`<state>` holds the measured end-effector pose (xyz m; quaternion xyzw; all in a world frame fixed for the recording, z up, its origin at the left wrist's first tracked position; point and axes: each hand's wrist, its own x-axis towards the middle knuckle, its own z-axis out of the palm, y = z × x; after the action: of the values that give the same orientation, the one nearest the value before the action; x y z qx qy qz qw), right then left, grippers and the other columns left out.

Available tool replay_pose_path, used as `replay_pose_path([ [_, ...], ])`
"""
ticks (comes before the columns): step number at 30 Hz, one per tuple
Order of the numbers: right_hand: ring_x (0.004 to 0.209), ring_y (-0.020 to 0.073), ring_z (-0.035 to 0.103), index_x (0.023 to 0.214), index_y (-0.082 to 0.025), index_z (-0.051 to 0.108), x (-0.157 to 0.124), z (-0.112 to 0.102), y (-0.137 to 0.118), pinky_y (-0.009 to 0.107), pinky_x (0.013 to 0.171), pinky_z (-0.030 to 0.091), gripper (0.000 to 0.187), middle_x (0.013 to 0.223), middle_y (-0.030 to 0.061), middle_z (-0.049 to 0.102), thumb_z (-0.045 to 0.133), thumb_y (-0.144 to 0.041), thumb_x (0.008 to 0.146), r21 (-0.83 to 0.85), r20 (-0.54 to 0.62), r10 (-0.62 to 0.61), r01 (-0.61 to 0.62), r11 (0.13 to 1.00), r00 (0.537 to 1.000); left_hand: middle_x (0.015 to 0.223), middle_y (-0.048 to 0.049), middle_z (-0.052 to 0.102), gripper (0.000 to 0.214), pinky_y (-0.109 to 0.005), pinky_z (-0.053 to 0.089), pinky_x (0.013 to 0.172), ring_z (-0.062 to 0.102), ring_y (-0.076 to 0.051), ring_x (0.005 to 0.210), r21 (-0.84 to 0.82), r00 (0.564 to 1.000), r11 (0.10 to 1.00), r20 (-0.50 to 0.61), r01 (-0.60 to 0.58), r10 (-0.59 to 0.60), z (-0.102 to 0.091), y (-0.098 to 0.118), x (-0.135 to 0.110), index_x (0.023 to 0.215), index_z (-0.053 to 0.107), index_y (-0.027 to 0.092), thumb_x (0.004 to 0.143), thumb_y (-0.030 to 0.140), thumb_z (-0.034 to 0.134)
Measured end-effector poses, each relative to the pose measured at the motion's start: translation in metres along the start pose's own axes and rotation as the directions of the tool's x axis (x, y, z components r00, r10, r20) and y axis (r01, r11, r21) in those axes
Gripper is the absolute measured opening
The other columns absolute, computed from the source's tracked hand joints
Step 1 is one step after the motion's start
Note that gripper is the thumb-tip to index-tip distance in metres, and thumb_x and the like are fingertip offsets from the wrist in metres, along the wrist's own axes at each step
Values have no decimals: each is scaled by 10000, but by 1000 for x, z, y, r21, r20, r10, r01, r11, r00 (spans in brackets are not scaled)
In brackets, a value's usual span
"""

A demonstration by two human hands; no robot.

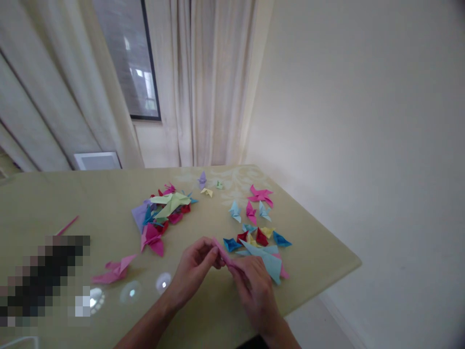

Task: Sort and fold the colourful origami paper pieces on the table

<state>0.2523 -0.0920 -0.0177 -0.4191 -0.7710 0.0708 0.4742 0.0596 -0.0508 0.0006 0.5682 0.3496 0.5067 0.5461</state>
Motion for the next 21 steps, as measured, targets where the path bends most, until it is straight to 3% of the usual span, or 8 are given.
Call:
replay_pose_path([
  [4,858,211,701,1132,-268,735,2,-17,11,317,787,529,155,946,20,774,586,-290,1096,67,-32,104,-102,992,994,898,-68,764,346,-350,594,762,718,-213,803,238,994,971,-112,9,18,-24,-3,8,1039,703,196,968,524,616],
  [6,876,210,710,1150,-274,749,2,-38,23,312,802,533,176,977,23,785,591,-328,1095,44,3,110,-110,993,994,1044,-109,770,340,-433,586,874,719,-267,941,538,965,842,-237,33,114,-46,-3,12,1107,693,200,973,478,551],
  [8,857,208,709,1146,-291,772,3,-59,37,312,788,530,198,962,18,787,593,-359,1095,-11,88,68,-67,998,994,1220,-176,723,371,-556,523,987,661,-357,1128,847,919,508,-312,156,239,-69,-2,13,1199,688,174,973,407,506],
  [10,827,211,698,1144,-317,791,3,-71,51,319,762,525,223,922,16,774,580,-372,1098,-90,172,28,-13,996,985,1370,-249,630,449,-653,461,1012,572,-446,1250,936,892,123,-352,330,284,-87,-1,9,1335,641,124,978,346,486],
  [11,831,217,694,1140,-322,797,1,-73,56,330,764,525,233,912,22,763,575,-377,1099,-142,181,15,11,990,983,1412,-276,589,479,-671,456,996,547,-477,1269,919,885,-12,-376,394,274,-94,0,7,1384,609,102,982,331,482],
  [13,884,239,690,1130,-308,803,-4,-69,66,367,807,524,242,944,49,745,577,-386,1093,-267,117,-15,46,963,993,1410,-294,572,475,-634,487,951,571,-479,1229,883,885,-147,-412,446,216,-105,-1,4,1399,584,82,1002,313,463],
  [16,967,263,678,1160,-273,788,-14,-57,72,411,863,502,234,1036,87,732,583,-362,1088,-408,-26,-96,77,910,995,1264,-250,655,397,-515,521,948,659,-391,1120,910,912,-96,-391,403,119,-118,-4,5,1330,592,78,1023,239,398],
  [21,1011,271,650,1189,-249,759,-21,-51,69,419,897,474,200,1096,96,722,606,-312,1077,-437,-115,-163,98,894,980,1199,-169,722,385,-443,553,959,717,-312,1092,908,904,266,-381,325,194,-131,-8,17,1327,553,154,955,232,496],
])
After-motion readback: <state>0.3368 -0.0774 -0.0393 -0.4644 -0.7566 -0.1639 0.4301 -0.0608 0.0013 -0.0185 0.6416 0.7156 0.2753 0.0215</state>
